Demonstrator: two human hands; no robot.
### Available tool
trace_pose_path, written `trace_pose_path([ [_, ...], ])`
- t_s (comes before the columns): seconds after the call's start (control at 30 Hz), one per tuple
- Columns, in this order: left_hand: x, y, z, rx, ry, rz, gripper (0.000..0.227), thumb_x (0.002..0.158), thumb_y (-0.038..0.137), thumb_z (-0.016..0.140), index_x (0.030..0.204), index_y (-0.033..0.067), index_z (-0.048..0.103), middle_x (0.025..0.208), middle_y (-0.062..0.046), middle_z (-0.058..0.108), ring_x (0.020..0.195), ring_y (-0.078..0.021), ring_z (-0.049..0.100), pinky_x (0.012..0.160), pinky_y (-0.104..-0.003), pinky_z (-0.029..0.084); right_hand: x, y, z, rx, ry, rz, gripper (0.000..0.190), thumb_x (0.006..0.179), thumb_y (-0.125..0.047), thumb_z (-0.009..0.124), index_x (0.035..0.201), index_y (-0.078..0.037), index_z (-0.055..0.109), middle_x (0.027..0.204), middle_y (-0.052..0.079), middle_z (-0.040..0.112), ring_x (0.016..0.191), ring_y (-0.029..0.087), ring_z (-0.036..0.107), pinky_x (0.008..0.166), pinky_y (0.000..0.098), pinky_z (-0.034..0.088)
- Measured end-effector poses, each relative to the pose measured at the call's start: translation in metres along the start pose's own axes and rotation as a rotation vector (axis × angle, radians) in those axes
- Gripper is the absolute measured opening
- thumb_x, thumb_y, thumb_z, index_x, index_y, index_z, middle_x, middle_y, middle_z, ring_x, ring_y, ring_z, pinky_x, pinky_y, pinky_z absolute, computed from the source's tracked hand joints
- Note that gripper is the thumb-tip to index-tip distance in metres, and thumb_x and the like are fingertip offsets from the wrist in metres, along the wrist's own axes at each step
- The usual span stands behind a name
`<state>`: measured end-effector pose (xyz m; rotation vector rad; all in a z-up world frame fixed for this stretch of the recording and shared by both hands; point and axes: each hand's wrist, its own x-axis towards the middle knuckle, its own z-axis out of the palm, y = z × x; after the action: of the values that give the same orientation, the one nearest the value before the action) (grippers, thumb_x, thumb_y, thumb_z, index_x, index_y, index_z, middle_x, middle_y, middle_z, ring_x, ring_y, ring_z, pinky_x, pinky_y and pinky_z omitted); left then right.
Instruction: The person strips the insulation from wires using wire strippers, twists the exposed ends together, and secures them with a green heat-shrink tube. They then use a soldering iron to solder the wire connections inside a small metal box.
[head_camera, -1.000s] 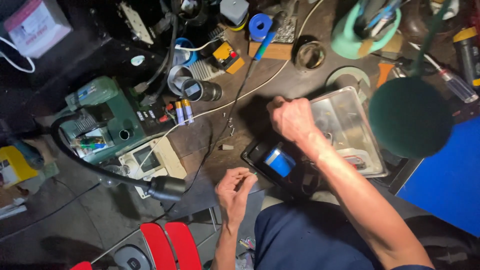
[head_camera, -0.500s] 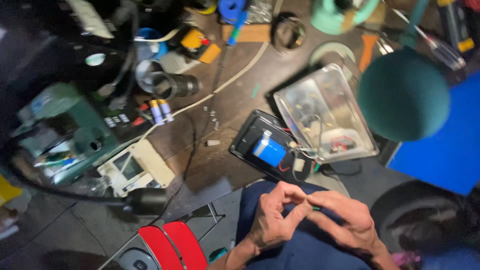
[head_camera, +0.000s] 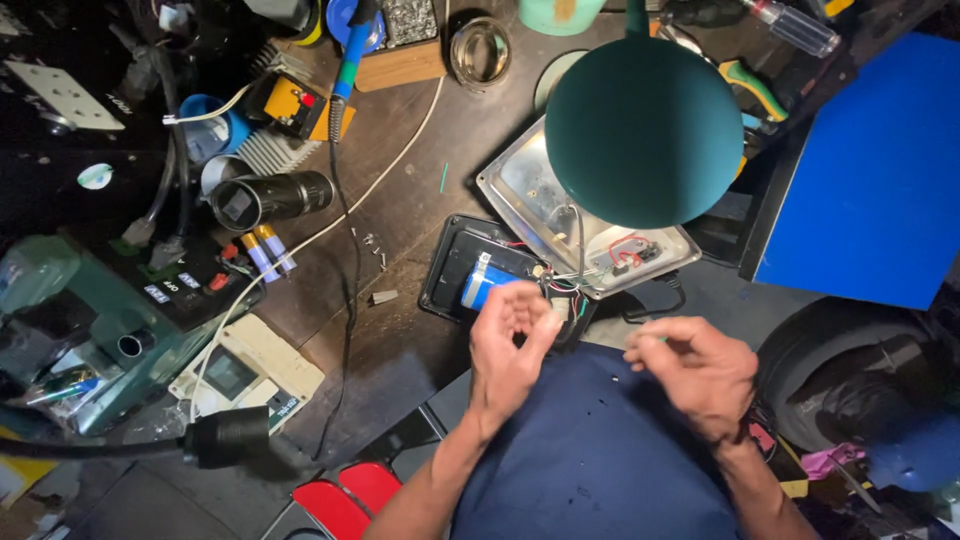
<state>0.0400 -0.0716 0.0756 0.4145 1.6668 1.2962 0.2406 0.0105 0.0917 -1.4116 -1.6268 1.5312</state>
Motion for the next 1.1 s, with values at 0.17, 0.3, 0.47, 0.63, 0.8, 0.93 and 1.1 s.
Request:
trace_pose_path([
  [0.17, 0.018, -0.006, 0.019, -0.092, -0.134, -0.079, 0.054, 0.084, 0.016, 0.082, 0.13, -0.0004, 0.06, 0.105, -0.026, 0.072, 0.096, -0.0266, 0.073, 0.084, -0.034, 0.058, 0.024, -0.011, 0.003, -0.027, 0.028, -0.146, 0.009, 0.088, 0.01, 0.072, 0.095, 0.006, 0.075, 0.064, 0.014, 0.069, 0.055, 0.014, 0.066, 0.053, 0.0292, 0.057],
  [0.3, 0.023, -0.006, 0.028, -0.096, -0.153, -0.067, 0.019, 0.092, 0.004, 0.07, 0.111, 0.0042, 0.073, 0.093, -0.019, 0.078, 0.082, -0.0175, 0.077, 0.075, -0.028, 0.061, 0.045, -0.028, 0.015, -0.183, -0.001, -0.32, 0.018, 0.084, 0.011, 0.074, 0.09, -0.004, 0.082, 0.065, 0.007, 0.069, 0.052, 0.012, 0.061, 0.051, 0.0286, 0.054],
  [0.47, 0.027, -0.019, 0.031, -0.124, -0.167, -0.008, 0.016, 0.09, 0.0, 0.07, 0.104, 0.0042, 0.077, 0.09, -0.016, 0.078, 0.078, -0.0183, 0.078, 0.071, -0.028, 0.062, 0.054, -0.008, 0.024, -0.164, 0.009, -0.308, 0.017, 0.084, 0.008, 0.075, 0.091, -0.006, 0.082, 0.073, 0.009, 0.073, 0.06, 0.015, 0.067, 0.054, 0.0301, 0.056],
  [0.63, 0.035, -0.024, 0.035, -0.034, -0.195, 0.127, 0.014, 0.089, -0.001, 0.07, 0.1, 0.0051, 0.077, 0.083, -0.01, 0.074, 0.069, -0.0194, 0.078, 0.063, -0.029, 0.063, 0.051, -0.009, 0.027, -0.283, -0.021, -0.449, 0.015, 0.086, 0.005, 0.077, 0.099, -0.002, 0.08, 0.08, 0.012, 0.072, 0.061, 0.02, 0.067, 0.057, 0.0331, 0.056],
  [0.8, 0.039, -0.034, 0.041, 0.424, -0.18, 0.506, 0.007, 0.09, 0.006, 0.067, 0.093, 0.0117, 0.071, 0.072, -0.007, 0.069, 0.068, -0.0261, 0.074, 0.061, -0.035, 0.06, 0.05, -0.014, 0.025, -0.52, -0.044, -0.702, 0.009, 0.095, -0.002, 0.072, 0.102, 0.0, 0.076, 0.089, 0.013, 0.071, 0.072, 0.028, 0.071, 0.063, 0.0363, 0.06],
  [0.93, 0.039, -0.027, 0.038, 0.493, -0.215, 0.564, 0.007, 0.093, 0.009, 0.063, 0.093, 0.0135, 0.068, 0.071, -0.005, 0.066, 0.067, -0.0253, 0.072, 0.06, -0.034, 0.059, 0.05, -0.001, 0.017, -0.556, -0.11, -0.742, 0.008, 0.098, -0.004, 0.068, 0.101, 0.002, 0.074, 0.087, 0.016, 0.069, 0.071, 0.034, 0.068, 0.063, 0.0399, 0.059],
  [1.1, 0.045, -0.014, 0.033, 0.511, -0.312, 0.589, 0.01, 0.096, 0.013, 0.062, 0.101, 0.0154, 0.07, 0.077, -0.01, 0.064, 0.073, -0.0343, 0.072, 0.06, -0.042, 0.059, 0.037, 0.02, 0.016, -0.397, -0.007, -0.265, 0.002, 0.093, -0.009, 0.077, 0.091, -0.01, 0.077, 0.07, 0.001, 0.065, 0.052, 0.015, 0.056, 0.05, 0.0296, 0.049],
])
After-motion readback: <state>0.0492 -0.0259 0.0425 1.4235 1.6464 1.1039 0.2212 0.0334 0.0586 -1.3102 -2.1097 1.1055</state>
